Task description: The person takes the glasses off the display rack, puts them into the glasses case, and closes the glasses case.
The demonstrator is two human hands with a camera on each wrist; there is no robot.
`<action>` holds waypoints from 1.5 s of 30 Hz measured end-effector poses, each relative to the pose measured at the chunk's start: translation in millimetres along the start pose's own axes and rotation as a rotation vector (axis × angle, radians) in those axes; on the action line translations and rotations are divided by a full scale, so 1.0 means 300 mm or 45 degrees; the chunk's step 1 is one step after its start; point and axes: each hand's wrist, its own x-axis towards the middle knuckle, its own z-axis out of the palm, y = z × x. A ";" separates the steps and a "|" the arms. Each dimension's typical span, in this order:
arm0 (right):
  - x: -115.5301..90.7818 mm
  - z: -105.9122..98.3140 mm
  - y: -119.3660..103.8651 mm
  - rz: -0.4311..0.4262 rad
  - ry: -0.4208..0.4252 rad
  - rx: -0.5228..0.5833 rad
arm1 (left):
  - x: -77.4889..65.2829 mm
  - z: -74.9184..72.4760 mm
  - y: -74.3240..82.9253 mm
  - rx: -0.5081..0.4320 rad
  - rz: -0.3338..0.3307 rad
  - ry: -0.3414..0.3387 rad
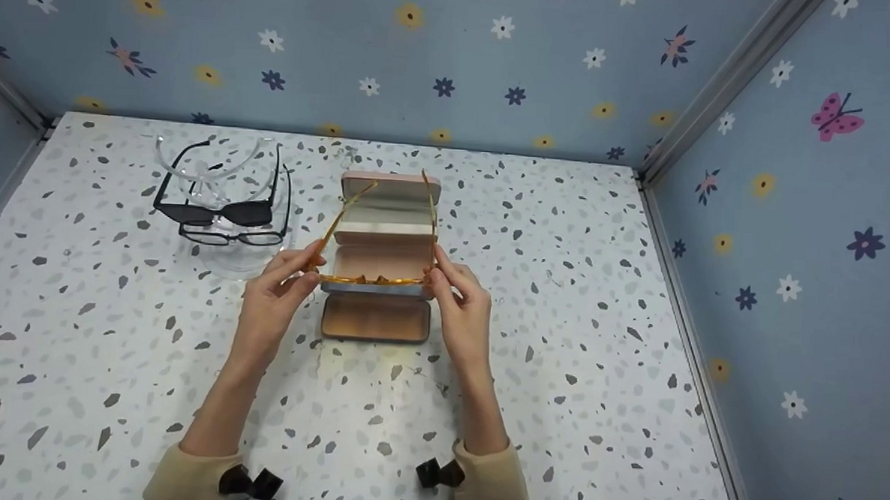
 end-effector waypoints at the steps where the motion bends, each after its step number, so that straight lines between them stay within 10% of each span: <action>1: 0.002 -0.001 -0.001 0.001 0.001 -0.002 | 0.002 0.001 0.001 -0.002 0.004 0.000; 45: -0.005 0.005 0.018 0.037 -0.007 -0.081 | -0.003 -0.003 -0.026 -0.134 0.011 0.016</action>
